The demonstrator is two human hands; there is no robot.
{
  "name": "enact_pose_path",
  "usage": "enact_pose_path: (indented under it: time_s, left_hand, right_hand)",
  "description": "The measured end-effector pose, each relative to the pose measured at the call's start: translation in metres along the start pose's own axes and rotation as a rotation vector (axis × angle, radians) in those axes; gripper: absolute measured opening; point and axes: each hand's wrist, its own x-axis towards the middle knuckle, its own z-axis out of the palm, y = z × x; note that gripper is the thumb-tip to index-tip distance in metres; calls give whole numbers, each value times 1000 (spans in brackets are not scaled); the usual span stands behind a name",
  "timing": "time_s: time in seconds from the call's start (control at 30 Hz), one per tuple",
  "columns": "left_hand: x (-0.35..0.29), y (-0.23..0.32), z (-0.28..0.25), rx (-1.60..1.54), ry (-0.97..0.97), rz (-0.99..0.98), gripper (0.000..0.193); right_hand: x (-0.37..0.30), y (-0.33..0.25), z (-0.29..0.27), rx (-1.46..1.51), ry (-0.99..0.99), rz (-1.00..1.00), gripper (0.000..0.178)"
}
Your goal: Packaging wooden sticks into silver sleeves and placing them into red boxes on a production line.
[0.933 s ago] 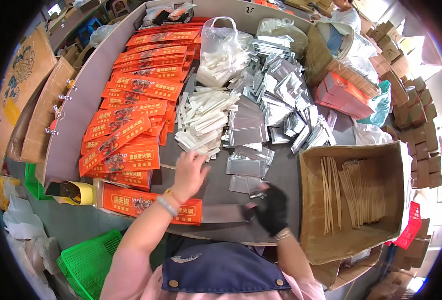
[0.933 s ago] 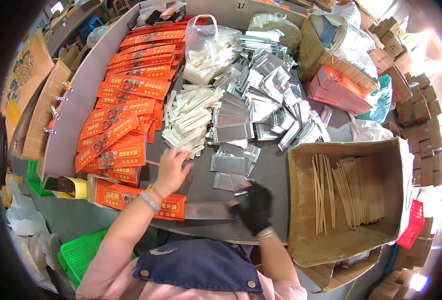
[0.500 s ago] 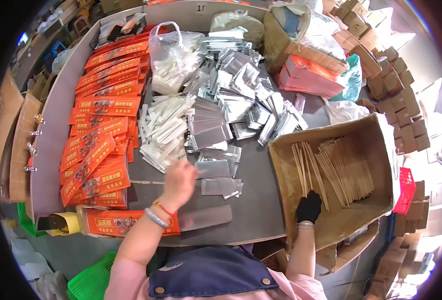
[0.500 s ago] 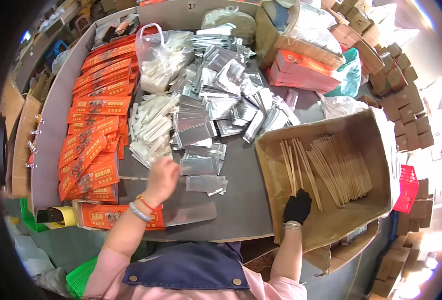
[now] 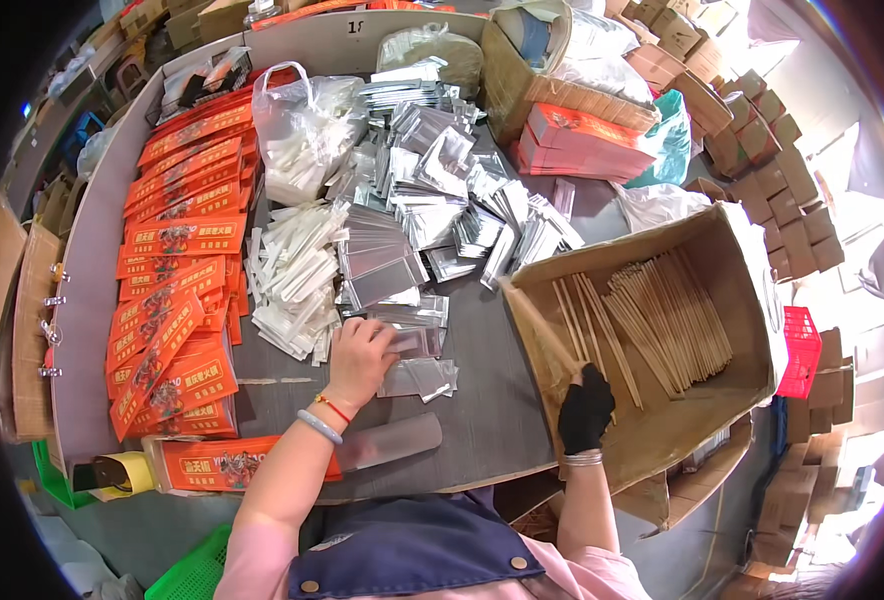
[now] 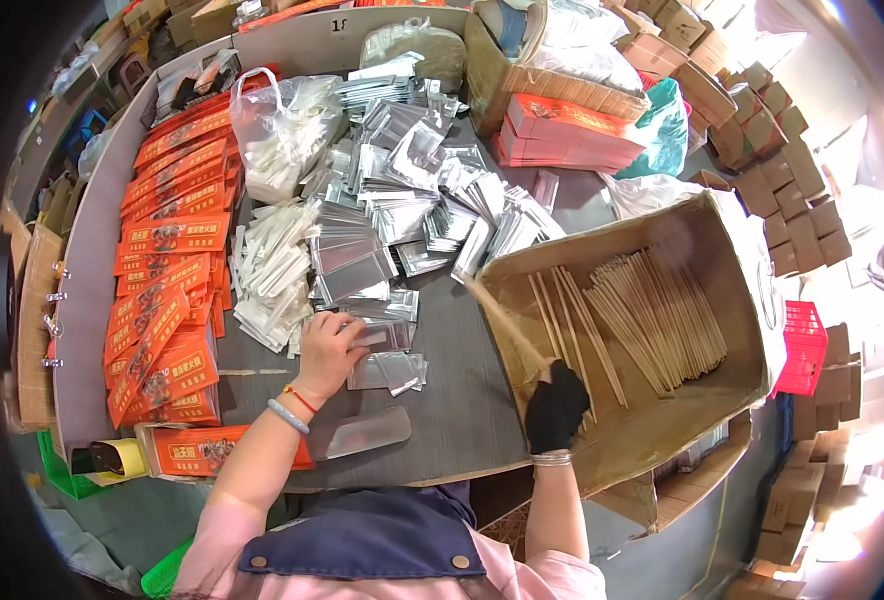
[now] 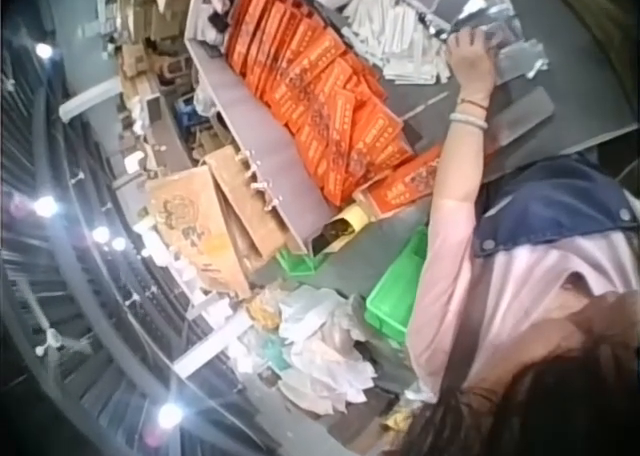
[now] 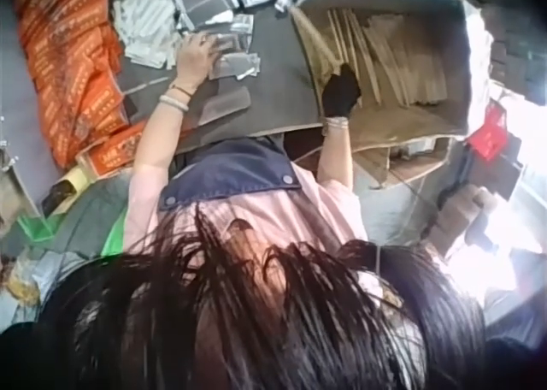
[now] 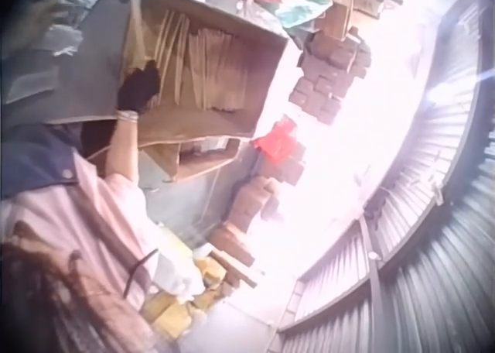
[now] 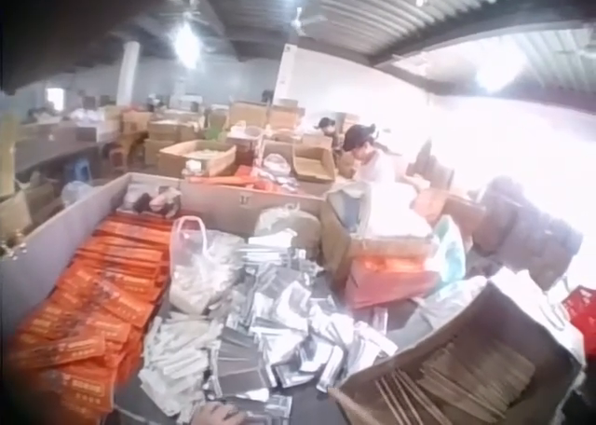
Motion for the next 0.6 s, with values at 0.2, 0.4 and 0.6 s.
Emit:
enact_pose_path:
  time_s: [0.2, 0.4, 0.6]
  left_hand:
    - [-29, 27, -66, -727, -526, -550, 27]
    - [-100, 28, -98, -234, -254, -256, 60]
    - [-124, 32, -95, -128, -331, -220, 69]
  right_hand:
    - [-16, -27, 1, 361, -256, -362, 19]
    - [-34, -45, 19, 419, -653, -593, 30]
    - [-66, -86, 71, 327, -674, -958, 27]
